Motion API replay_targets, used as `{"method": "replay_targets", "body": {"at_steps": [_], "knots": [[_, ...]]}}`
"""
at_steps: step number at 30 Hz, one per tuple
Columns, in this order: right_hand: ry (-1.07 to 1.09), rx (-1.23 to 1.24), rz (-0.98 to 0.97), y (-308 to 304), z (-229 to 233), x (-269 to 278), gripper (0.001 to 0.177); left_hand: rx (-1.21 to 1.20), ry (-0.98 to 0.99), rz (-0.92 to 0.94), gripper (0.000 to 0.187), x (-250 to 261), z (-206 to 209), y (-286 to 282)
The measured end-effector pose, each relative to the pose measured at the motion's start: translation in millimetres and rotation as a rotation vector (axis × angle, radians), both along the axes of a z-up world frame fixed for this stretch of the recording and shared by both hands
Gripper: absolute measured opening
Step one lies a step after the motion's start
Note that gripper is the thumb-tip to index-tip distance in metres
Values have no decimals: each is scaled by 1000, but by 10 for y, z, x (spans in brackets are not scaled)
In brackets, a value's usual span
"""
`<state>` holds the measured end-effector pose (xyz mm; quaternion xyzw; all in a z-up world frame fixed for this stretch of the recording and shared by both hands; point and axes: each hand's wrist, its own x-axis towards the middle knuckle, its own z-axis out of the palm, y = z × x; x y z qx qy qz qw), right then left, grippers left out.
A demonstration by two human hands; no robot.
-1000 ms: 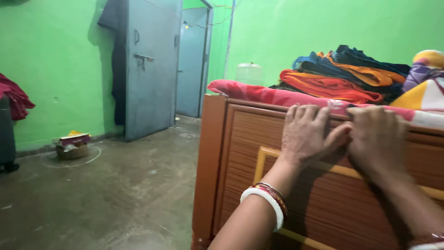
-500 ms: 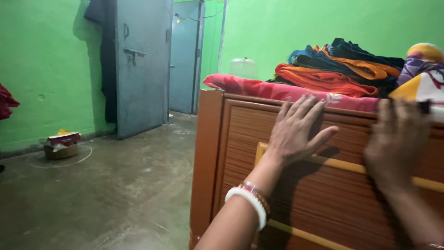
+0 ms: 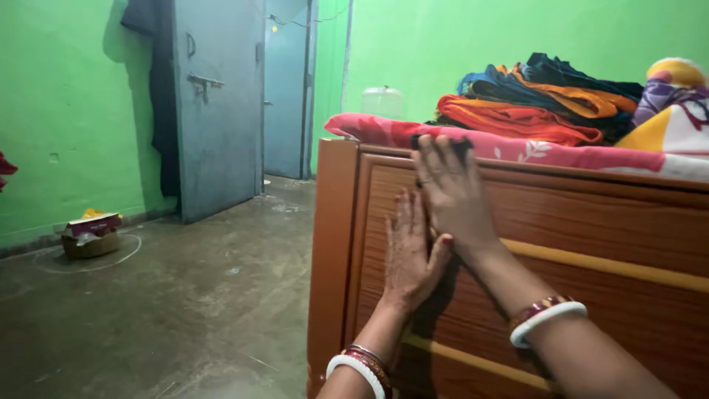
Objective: The person wipes the surface of a wooden bed frame using a dark cloth. They repeatedly rub the top edge, side panels, and lower sections of the frame, moving the cloth back and forth across the wood grain.
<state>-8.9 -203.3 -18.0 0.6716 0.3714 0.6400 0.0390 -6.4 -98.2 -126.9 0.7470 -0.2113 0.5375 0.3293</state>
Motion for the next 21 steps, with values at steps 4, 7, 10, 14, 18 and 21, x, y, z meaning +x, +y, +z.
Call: {"method": "replay_targets", "body": {"at_steps": [4, 7, 10, 14, 18, 21], "knots": [[116, -157, -52, -190, -102, -109, 75, -9, 48, 111, 88, -5, -29, 47], [179, -80, 21, -484, -310, -213, 68, -2, 75, 97, 85, -21, -19, 77], [126, 58, -13, -759, -509, -280, 64, 7, 86, 48, 85, -57, 22, 187], [169, 139, -19, -627, -684, -188, 61, 23, 140, 4, 82, -152, 76, 277], [198, 49, 72, -124, -644, -91, 54, -14, 167, -155, 87, -341, 125, 441], [162, -4, 141, 259, -503, 39, 56, -88, 143, -183, 91, -424, 75, 536]]}}
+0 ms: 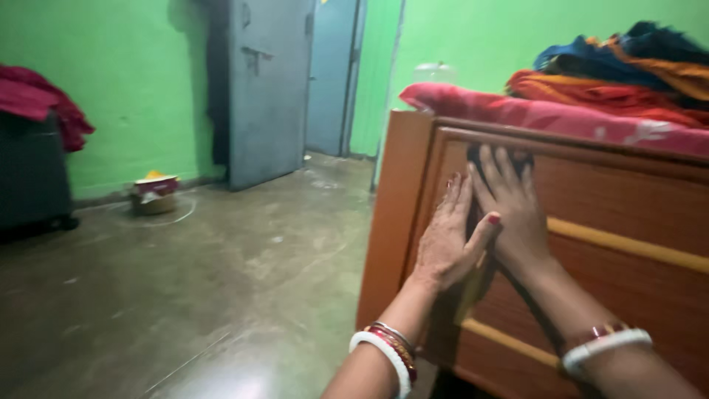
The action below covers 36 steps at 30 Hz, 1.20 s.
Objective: The person wipes the surface of a wooden bed frame using a dark cloth. They repeatedly rub the top edge, side panels, and lower sections of the frame, moving the cloth back and forth across the wood grain.
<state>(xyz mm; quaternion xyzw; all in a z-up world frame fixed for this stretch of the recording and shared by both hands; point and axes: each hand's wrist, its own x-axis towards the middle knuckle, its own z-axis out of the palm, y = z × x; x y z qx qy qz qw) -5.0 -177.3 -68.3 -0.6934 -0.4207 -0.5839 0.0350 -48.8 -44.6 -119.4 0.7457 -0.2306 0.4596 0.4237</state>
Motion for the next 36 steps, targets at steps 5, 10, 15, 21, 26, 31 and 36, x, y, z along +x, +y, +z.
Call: {"method": "replay_targets", "body": {"at_steps": [5, 10, 15, 21, 26, 31, 36], "knots": [[-15, 41, -36, 545, 2, 133, 60, -140, -98, 84, 89, 24, -143, 136], [40, -57, 33, 317, 8, 89, 58, -84, -106, 140, 90, 58, -184, 57], [-9, -77, -16, -117, -144, -20, 64, 32, -142, 168, 93, 142, -158, -393], [23, 28, -83, -704, -273, -146, 62, 123, -213, 137, 91, 146, -112, -907], [-1, 110, -121, -1333, -336, -208, 55, 214, -290, 137, 90, 149, -65, -1367], [-4, 197, -265, -2015, -469, -206, 55, 472, -206, 602, 92, 179, 40, -1752], [-64, 279, -357, -2670, -561, -230, 54, 453, -154, 536, 96, 239, 84, -1861]]}}
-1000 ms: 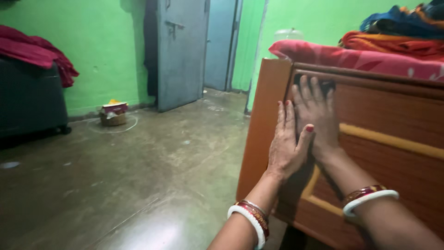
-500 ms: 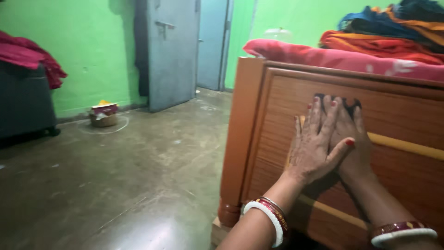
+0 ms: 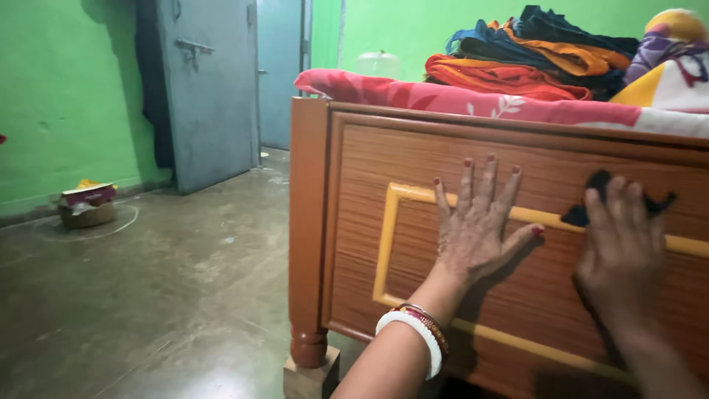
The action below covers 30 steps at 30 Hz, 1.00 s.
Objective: The person wipes the surface of a wooden bed frame using a dark cloth. They repeatedly rub the top edge, side panels, and lower sections of the frame, moving the cloth back and forth across the wood grain.
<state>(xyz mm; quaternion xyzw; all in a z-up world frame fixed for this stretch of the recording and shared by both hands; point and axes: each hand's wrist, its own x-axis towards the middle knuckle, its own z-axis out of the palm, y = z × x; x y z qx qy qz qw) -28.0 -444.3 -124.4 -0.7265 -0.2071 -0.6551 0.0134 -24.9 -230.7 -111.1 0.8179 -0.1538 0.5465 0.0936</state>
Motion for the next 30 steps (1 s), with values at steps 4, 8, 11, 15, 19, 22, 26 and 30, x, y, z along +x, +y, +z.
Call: {"method": "replay_targets", "body": {"at_steps": [4, 8, 11, 15, 19, 22, 26, 30], "knots": [[-47, 89, 107, 263, 48, -5, 50, -15, 30, -59, 99, 59, -26, 1], [8, 9, 194, 810, 295, 11, 56, 81, -102, 211, 90, 181, -90, 27], [32, -33, 114, 813, 403, -11, 58, 87, -52, 89, 93, 214, -88, 78], [11, -40, -1, 335, 373, -16, 58, 28, -3, -40, 97, 157, -63, 51], [30, 102, 18, -272, 308, -97, 55, 20, 5, -45, 100, 114, -53, 43], [23, 255, 33, -563, 229, -163, 51, 11, 4, -56, 101, 103, -45, 41], [-103, 278, 19, -441, 167, 2, 53, 10, -25, -37, 104, 84, -38, 25], [-90, 212, 48, 133, 207, 82, 62, -10, 28, -134, 106, 30, -28, 57]]}}
